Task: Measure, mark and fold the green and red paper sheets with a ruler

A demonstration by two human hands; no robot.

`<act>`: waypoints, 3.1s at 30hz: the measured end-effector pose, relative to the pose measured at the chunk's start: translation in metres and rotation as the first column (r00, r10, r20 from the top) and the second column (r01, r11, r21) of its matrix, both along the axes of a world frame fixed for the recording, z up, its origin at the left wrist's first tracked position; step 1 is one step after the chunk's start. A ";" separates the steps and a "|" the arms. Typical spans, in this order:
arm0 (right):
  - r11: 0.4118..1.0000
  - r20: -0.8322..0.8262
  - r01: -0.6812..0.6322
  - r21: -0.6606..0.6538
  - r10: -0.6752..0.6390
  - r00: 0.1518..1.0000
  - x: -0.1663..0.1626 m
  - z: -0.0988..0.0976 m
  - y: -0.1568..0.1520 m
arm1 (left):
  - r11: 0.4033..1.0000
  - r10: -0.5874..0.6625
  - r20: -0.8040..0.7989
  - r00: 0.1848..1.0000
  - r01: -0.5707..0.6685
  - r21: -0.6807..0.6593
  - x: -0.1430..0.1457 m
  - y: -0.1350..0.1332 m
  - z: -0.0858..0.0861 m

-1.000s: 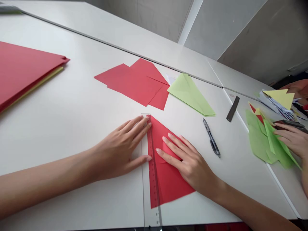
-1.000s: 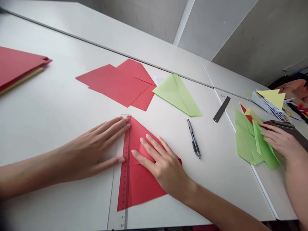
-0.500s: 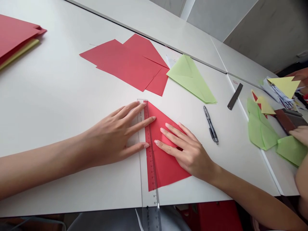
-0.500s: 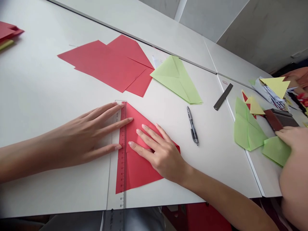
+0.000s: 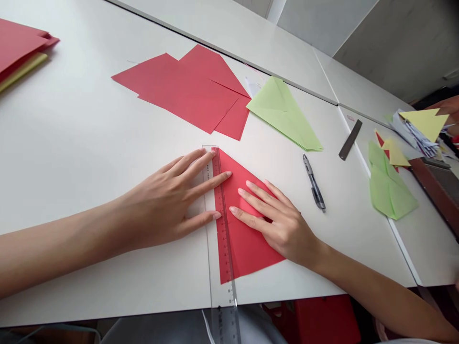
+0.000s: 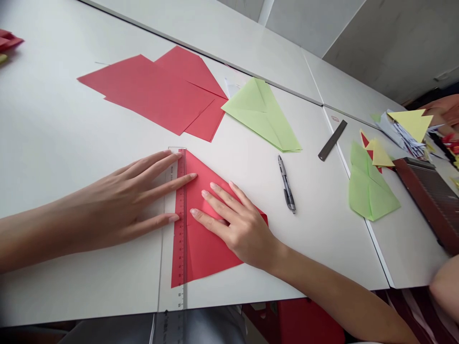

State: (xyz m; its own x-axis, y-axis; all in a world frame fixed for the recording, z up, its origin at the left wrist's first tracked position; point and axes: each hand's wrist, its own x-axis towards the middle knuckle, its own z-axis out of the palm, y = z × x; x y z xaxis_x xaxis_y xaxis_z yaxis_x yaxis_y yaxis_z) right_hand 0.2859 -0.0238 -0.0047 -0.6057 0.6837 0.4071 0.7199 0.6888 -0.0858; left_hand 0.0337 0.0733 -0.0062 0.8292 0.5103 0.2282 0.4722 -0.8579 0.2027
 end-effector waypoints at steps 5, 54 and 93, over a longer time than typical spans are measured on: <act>1.000 0.001 0.005 0.006 -0.005 1.000 0.000 0.000 0.000 | 1.000 -0.004 -0.003 1.000 0.004 0.018 0.000 0.000 0.000; 0.998 0.126 0.064 0.015 -0.066 0.990 -0.009 0.012 0.000 | 1.000 0.005 0.055 0.998 -0.007 0.025 0.001 -0.001 -0.003; 0.999 0.045 0.042 0.014 -0.043 0.998 -0.006 0.004 0.003 | 0.999 0.009 0.042 0.999 -0.010 0.038 0.002 -0.001 -0.004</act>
State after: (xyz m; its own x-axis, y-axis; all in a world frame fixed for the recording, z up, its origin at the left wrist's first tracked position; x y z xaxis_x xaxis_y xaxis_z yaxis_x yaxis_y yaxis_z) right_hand 0.2798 -0.0210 -0.0002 -0.5942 0.7041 0.3888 0.7516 0.6582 -0.0433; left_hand 0.0355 0.0727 -0.0102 0.8135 0.5084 0.2825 0.4722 -0.8609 0.1897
